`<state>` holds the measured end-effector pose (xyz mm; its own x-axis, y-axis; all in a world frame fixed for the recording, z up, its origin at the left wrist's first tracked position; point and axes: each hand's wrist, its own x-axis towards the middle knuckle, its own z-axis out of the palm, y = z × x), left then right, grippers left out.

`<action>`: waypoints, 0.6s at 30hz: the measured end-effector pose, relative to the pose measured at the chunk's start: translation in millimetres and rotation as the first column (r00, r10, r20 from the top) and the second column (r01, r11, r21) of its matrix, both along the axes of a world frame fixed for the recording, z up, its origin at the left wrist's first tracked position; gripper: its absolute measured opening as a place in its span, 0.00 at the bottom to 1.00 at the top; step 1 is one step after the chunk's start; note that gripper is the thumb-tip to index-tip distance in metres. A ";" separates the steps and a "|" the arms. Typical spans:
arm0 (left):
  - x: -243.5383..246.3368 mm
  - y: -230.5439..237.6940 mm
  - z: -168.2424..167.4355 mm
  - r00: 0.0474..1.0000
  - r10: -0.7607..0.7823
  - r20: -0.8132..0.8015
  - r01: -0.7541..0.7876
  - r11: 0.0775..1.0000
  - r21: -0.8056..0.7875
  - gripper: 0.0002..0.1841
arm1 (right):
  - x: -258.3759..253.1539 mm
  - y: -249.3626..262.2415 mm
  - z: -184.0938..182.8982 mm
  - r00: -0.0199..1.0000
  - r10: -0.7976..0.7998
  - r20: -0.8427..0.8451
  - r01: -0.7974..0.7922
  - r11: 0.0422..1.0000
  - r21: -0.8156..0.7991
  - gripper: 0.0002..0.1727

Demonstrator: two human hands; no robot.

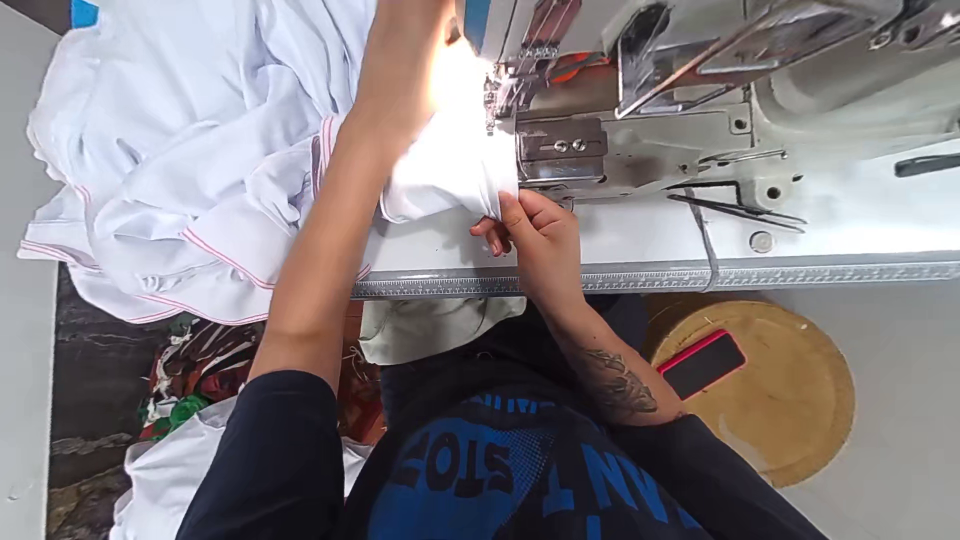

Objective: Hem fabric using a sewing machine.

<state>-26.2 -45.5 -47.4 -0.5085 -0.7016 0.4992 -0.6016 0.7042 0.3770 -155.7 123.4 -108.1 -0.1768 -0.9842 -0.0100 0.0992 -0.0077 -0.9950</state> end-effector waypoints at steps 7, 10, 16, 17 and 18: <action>3.0 139.5 -105.9 0.949 -0.072 -0.306 -0.047 0.930 -0.365 0.10 | -14.2 7.5 25.0 0.978 0.138 0.155 -0.141 0.990 0.007 0.21; -22.7 129.9 -101.4 0.921 0.156 -0.357 -0.282 0.899 -0.334 0.13 | -10.0 1.1 31.4 0.983 0.149 0.104 -0.146 0.989 -0.029 0.19; -35.5 113.9 -83.6 0.925 0.128 -0.358 -0.256 0.905 -0.340 0.13 | -13.9 -7.7 40.9 0.993 0.107 0.057 -0.101 0.991 -0.091 0.19; -34.7 113.0 -84.2 0.930 0.108 -0.351 -0.242 0.899 -0.365 0.14 | -15.2 -5.9 40.8 0.993 0.106 0.051 -0.101 0.991 -0.090 0.19; -31.2 111.0 -86.5 0.936 0.081 -0.343 -0.225 0.886 -0.405 0.15 | -16.1 -3.4 39.0 0.993 0.110 0.048 -0.106 0.991 -0.086 0.19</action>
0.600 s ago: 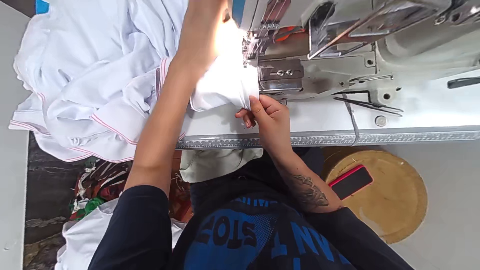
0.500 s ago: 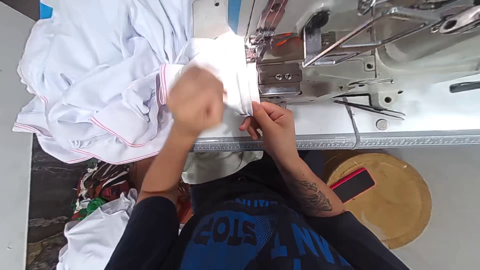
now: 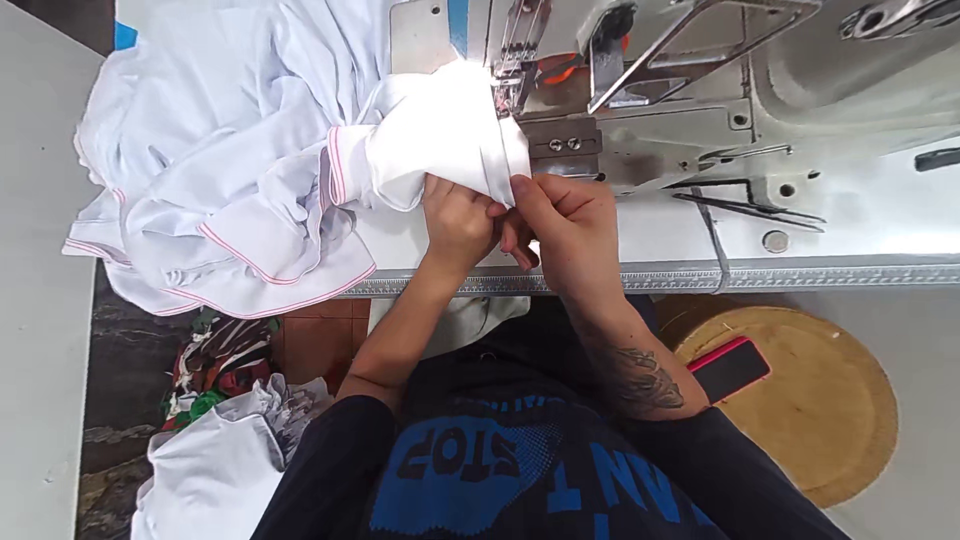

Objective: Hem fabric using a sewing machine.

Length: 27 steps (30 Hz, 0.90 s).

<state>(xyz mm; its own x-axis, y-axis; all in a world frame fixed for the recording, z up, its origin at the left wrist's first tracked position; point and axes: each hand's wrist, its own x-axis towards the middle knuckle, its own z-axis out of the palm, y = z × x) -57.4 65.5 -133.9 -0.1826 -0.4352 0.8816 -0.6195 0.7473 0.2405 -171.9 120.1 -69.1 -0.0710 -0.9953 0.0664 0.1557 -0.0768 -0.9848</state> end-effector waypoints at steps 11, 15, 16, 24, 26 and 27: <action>69.6 -14.5 97.4 0.678 -0.444 0.585 0.330 0.896 0.297 0.14 | -18.2 3.3 -34.1 0.968 0.132 -0.211 -0.111 0.988 0.108 0.17; 60.6 -60.5 110.9 0.430 -0.478 0.766 0.407 0.860 0.308 0.14 | -48.4 -5.9 -11.0 0.623 -0.228 -0.748 -0.145 0.906 -0.397 0.13; 61.3 -63.7 110.4 0.414 -0.480 0.773 0.439 0.850 0.292 0.13 | -54.1 -11.4 -3.7 0.520 -0.242 -0.819 -0.244 0.877 -0.414 0.15; 74.6 -78.8 95.6 0.651 -0.496 0.574 0.539 0.835 0.110 0.08 | -59.5 -53.7 -8.9 0.543 -0.132 -0.829 -0.530 0.712 -0.461 0.09; 77.5 -75.5 98.1 0.786 -0.440 0.435 0.517 0.853 -0.073 0.06 | -56.6 -50.3 -2.2 0.602 -0.052 -0.797 -0.527 0.724 -0.445 0.10; 76.7 -73.4 100.5 0.823 -0.411 0.391 0.497 0.855 -0.147 0.07 | -54.3 -46.7 0.2 0.641 -0.004 -0.768 -0.510 0.745 -0.430 0.11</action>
